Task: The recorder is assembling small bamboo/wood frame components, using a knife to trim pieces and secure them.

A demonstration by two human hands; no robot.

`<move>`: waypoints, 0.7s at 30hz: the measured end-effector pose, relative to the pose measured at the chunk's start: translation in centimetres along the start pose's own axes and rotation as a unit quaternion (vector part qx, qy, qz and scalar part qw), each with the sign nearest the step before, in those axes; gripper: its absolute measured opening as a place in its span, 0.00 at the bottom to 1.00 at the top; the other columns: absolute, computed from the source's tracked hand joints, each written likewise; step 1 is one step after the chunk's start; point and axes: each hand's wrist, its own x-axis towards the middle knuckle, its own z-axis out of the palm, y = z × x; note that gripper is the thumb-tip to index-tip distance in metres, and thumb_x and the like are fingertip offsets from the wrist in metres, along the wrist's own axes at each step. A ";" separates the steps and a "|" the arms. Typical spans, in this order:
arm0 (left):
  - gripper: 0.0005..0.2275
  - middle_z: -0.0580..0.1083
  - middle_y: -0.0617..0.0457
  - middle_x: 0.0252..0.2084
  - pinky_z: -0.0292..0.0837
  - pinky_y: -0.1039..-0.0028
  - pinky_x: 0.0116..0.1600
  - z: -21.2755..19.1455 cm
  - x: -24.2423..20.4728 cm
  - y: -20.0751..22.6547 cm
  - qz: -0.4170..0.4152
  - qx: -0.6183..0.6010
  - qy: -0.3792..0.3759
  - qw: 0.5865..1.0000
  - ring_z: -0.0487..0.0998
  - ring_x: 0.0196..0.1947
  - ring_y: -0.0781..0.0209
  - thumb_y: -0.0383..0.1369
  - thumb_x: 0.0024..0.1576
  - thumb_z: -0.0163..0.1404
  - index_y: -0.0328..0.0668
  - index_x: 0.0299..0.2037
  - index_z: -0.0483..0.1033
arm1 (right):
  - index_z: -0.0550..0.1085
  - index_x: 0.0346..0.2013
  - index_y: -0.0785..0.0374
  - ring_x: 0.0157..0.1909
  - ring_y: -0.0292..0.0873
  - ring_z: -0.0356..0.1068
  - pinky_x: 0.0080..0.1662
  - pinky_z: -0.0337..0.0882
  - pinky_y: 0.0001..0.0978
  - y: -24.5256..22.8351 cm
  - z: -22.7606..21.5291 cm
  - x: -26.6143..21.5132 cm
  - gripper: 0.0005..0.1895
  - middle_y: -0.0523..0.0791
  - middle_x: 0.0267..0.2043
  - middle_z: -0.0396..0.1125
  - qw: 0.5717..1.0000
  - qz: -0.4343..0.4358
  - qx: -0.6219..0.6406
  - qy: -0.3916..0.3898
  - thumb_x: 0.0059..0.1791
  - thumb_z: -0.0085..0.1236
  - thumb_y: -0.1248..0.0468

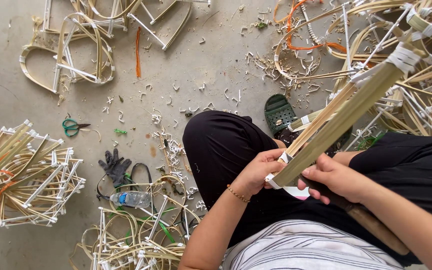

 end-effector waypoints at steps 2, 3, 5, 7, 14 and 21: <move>0.17 0.74 0.58 0.29 0.59 0.85 0.19 0.1 -0.1 0.0 0.001 -0.007 0.003 1.000 0.68 0.17 0.77 0.25 0.60 0.47 0.30 0.61 0.72 | 0.46 0.75 0.44 0.20 0.39 0.66 0.17 0.66 0.28 0.5 -0.7 0.5 0.37 0.48 0.32 0.69 1.000 0.001 0.019 -0.003 0.53 0.46 0.59; 0.18 0.75 0.57 0.30 0.61 0.85 0.21 0.1 -0.3 0.0 0.000 -0.010 0.004 1.000 0.69 0.19 0.77 0.25 0.61 0.47 0.30 0.61 0.72 | 0.41 0.78 0.36 0.19 0.38 0.65 0.17 0.66 0.28 0.8 -0.9 0.8 0.41 0.48 0.30 0.68 0.999 -0.001 0.042 -0.004 0.53 0.45 0.58; 0.18 0.75 0.57 0.31 0.62 0.84 0.23 -0.5 -0.2 -1.0 0.003 -0.005 0.003 1.000 0.70 0.21 0.76 0.24 0.61 0.47 0.30 0.62 0.72 | 0.43 0.76 0.39 0.20 0.39 0.65 0.17 0.65 0.28 0.3 -1.0 0.6 0.39 0.48 0.29 0.67 0.999 0.005 0.035 0.032 0.53 0.46 0.59; 0.18 0.75 0.58 0.32 0.62 0.84 0.25 -0.9 0.0 -1.5 0.008 0.003 -0.001 1.000 0.71 0.22 0.76 0.24 0.62 0.47 0.31 0.63 0.71 | 0.46 0.74 0.42 0.20 0.39 0.66 0.17 0.65 0.28 0.2 -2.0 0.7 0.37 0.49 0.27 0.66 0.997 0.007 0.027 0.071 0.53 0.47 0.60; 0.19 0.73 0.59 0.27 0.56 0.85 0.17 -0.6 -0.2 -0.9 0.003 0.018 -0.014 1.000 0.65 0.16 0.78 0.26 0.59 0.47 0.33 0.62 0.73 | 0.41 0.74 0.55 0.21 0.37 0.64 0.18 0.66 0.27 -0.8 -3.4 -0.6 0.37 0.46 0.30 0.68 0.994 -0.066 -0.006 0.089 0.55 0.47 0.62; 0.21 0.73 0.58 0.28 0.57 0.84 0.19 -0.8 0.1 -1.3 -0.001 0.022 -0.004 1.000 0.67 0.17 0.77 0.25 0.59 0.48 0.33 0.65 0.71 | 0.41 0.74 0.40 0.20 0.43 0.65 0.17 0.65 0.33 1.5 -2.8 1.0 0.39 0.51 0.28 0.69 0.994 0.029 0.023 0.107 0.53 0.46 0.64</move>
